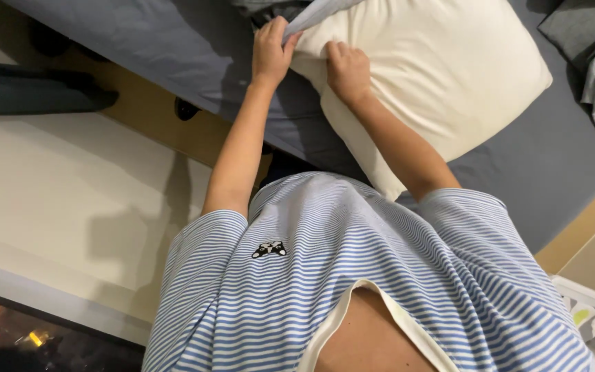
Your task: The person inserts a white pillow into a gray patterned pillowcase on a bed. They align the corners, push the pillow inside, and smooth the fabric to fit the case properly.
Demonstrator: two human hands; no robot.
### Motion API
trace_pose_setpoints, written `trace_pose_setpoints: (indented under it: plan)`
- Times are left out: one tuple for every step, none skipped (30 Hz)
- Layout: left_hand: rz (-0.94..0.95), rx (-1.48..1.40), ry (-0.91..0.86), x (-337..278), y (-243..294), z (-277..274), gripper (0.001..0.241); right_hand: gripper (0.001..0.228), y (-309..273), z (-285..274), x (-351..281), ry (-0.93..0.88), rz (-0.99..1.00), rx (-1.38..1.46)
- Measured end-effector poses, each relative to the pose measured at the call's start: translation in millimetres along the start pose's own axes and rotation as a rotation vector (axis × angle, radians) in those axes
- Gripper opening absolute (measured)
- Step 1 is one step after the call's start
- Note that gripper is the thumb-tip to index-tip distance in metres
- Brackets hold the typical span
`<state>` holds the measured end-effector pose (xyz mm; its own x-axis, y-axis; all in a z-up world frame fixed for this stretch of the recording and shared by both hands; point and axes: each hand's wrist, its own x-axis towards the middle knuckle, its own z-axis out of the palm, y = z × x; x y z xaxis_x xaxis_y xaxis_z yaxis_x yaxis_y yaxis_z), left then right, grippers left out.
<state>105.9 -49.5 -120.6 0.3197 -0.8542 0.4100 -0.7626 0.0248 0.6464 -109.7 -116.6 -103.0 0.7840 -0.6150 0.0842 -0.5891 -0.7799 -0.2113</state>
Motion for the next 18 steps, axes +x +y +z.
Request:
trace_pose_setpoints:
  plan:
    - [-0.02,-0.064,-0.004,0.5,1.9,-1.1,0.025,0.022,-3.4,-17.5,4.9,0.15,-0.01,0.07]
    - [-0.041,-0.133,-0.015,-1.6,5.4,-0.5,0.024,0.024,-6.6,-34.8,5.9,0.295,-0.015,0.141]
    - [-0.042,-0.136,-0.018,-2.5,3.7,3.0,0.024,0.024,-9.9,-54.4,8.1,0.293,-0.012,0.139]
    - [-0.005,-0.183,0.041,-1.4,2.4,6.7,0.028,0.022,-12.7,-74.8,10.8,0.436,-0.055,0.271]
    - [0.032,-0.229,0.099,0.1,1.3,10.4,0.034,0.022,-15.4,-95.5,13.7,0.578,-0.105,0.402]
    - [0.035,-0.232,0.099,5.6,7.1,4.1,0.034,0.022,-17.4,-104.8,13.8,0.58,-0.104,0.398]
    - [0.011,-0.145,0.154,11.4,12.6,-2.1,0.043,0.017,-19.4,-114.0,14.1,0.59,-0.055,0.533]
    - [-0.016,-0.056,0.206,13.9,17.7,-9.7,0.053,0.013,-23.1,-121.8,13.0,0.595,-0.005,0.672]
    - [-0.017,-0.056,0.206,13.9,11.9,-11.7,0.053,0.013,-32.6,-124.9,12.5,0.594,-0.005,0.672]
    - [-0.054,0.058,0.25,17.5,6.1,-12.9,0.063,0.012,-40.5,-129.1,14.2,0.601,0.087,0.76]
    - [-0.092,0.17,0.292,21.5,0.3,-13.6,0.074,0.013,-47.8,-133.2,16.1,0.604,0.179,0.848]
    - [-0.093,0.169,0.287,25.6,1.7,-15.1,0.074,0.013,-53.4,-130.4,18.4,0.602,0.184,0.849]
    - [-0.106,0.232,0.403,29.8,3.1,-16.1,0.072,0.014,-58.6,-127.4,20.7,0.635,0.217,0.947]
    - [-0.117,0.293,0.521,35.3,4.0,-17.2,0.07,0.015,-63.7,-124.6,23.9,0.669,0.247,1.044]
    - [-0.116,0.292,0.518,37.0,1.9,-17.2,0.07,0.015,-63.6,-115.2,30.8,0.67,0.251,1.044]
    - [-0.096,0.289,0.53,40.0,0.9,-16.1,0.069,0.014,-62.3,-106.7,37.7,0.751,0.266,1.063]
    - [-0.075,0.287,0.543,43.0,-0.2,-14.9,0.068,0.013,-60.8,-98.3,44.6,0.833,0.281,1.081]
    - [-0.072,0.284,0.538,39.9,-10.7,-10.6,0.068,0.013,-62.8,-93.3,52.3,0.837,0.287,1.08]
